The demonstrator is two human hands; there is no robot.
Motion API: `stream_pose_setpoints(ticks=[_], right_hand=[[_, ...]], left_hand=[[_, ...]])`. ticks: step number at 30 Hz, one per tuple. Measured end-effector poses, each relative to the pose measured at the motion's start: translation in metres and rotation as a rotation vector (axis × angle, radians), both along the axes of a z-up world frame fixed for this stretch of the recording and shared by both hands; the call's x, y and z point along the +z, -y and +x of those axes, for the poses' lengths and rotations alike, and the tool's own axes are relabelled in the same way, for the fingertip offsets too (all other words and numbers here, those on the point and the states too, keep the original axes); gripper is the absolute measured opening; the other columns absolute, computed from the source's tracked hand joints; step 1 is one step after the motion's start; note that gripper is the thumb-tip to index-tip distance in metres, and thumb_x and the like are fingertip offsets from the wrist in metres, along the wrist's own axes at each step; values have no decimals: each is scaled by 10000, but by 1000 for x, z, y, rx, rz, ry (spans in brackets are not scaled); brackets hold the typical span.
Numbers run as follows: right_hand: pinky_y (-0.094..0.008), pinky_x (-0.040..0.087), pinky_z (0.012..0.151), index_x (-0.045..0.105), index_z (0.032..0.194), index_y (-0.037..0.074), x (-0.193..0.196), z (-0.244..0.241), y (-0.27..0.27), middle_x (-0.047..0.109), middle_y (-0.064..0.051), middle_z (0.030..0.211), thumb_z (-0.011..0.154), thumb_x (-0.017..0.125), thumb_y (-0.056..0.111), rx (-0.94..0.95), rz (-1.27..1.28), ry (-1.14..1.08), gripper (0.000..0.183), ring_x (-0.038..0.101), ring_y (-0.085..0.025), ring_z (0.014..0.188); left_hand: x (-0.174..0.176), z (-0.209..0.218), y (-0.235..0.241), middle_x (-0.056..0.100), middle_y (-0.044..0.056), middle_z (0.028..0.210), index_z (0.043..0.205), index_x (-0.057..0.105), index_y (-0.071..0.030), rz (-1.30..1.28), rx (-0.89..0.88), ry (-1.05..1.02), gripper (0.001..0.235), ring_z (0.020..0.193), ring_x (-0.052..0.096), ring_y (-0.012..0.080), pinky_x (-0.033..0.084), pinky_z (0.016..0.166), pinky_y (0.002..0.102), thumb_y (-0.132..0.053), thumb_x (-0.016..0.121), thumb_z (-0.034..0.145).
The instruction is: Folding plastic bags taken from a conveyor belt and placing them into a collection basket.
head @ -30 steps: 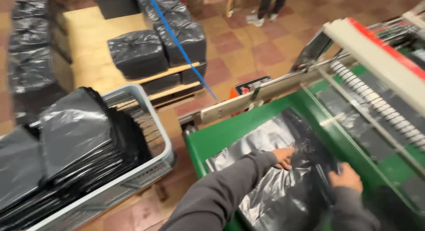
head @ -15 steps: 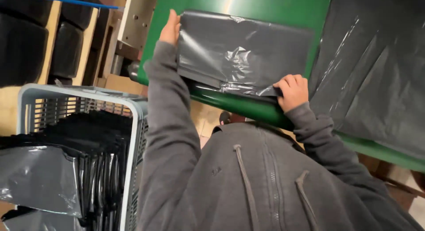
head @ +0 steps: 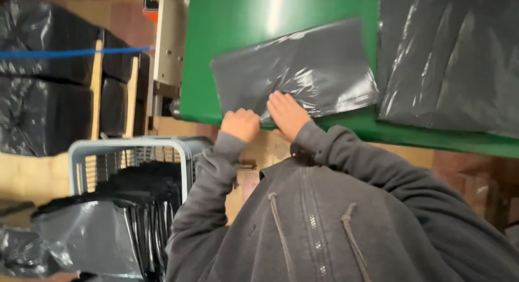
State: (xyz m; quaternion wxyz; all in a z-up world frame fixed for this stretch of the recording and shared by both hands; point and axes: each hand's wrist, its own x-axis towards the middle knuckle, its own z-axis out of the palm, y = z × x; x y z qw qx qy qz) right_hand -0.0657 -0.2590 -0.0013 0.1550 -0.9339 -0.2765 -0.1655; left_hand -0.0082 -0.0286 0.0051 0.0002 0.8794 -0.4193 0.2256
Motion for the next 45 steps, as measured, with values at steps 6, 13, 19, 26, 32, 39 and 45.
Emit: stream_pose_setpoints(ticks=[6,13,19,26,32,39,45], right_hand=[[-482,397,1158,627,1080,83,-25,-45,52,650,-100,1394,1029,501,303,158,239,31,258,602,-295,1307],[-454,617,846,727,1155,132,-135,-27,128,760,-125,1077,1003,715,288,-690,1594,-961,218,740,-279,986],[-527,629,823,565,1348,39,-35,-60,153,714,-261,1177,1015,641,187,-454,1758,-1112,372,753,-398,987],[-385,524,792,733,1195,-16,145,-122,387,684,-147,1085,882,722,73,-855,500,-275,326,642,-291,864],[-576,436,936,629,1417,-4,36,-101,672,608,-232,1396,762,845,277,-935,-12,-164,744,555,-470,1202],[-476,464,937,725,1276,130,34,-63,709,706,-120,1190,589,924,541,-909,-252,-429,825,654,-316,1088],[-438,448,876,692,973,185,47,-95,682,666,-51,1058,712,698,536,-731,-187,-348,438,599,-314,997]], left_hand=[[9,64,48,757,-32,1152,1244,716,-387,282,-248,-1091,599,1111,712,289,564,945,474,-802,552,845],[-97,136,-3,632,309,1297,1319,598,48,-380,-73,-1586,700,1219,623,443,510,1055,508,-494,349,954],[-4,70,34,706,163,843,969,636,-176,-348,522,-950,315,907,702,404,536,747,536,-488,674,974],[101,15,119,602,196,1247,1324,560,-2,-291,413,-222,560,1085,540,424,489,914,509,-257,718,851],[103,-47,336,665,131,1030,1195,615,-20,-431,170,-695,516,905,639,328,518,791,417,-416,700,875],[69,-76,386,702,124,1049,1218,562,-53,-414,554,-945,637,915,698,335,546,833,418,-511,737,811],[52,-110,379,676,99,773,827,597,-69,-282,501,-934,417,711,631,334,521,709,419,-477,672,875]])
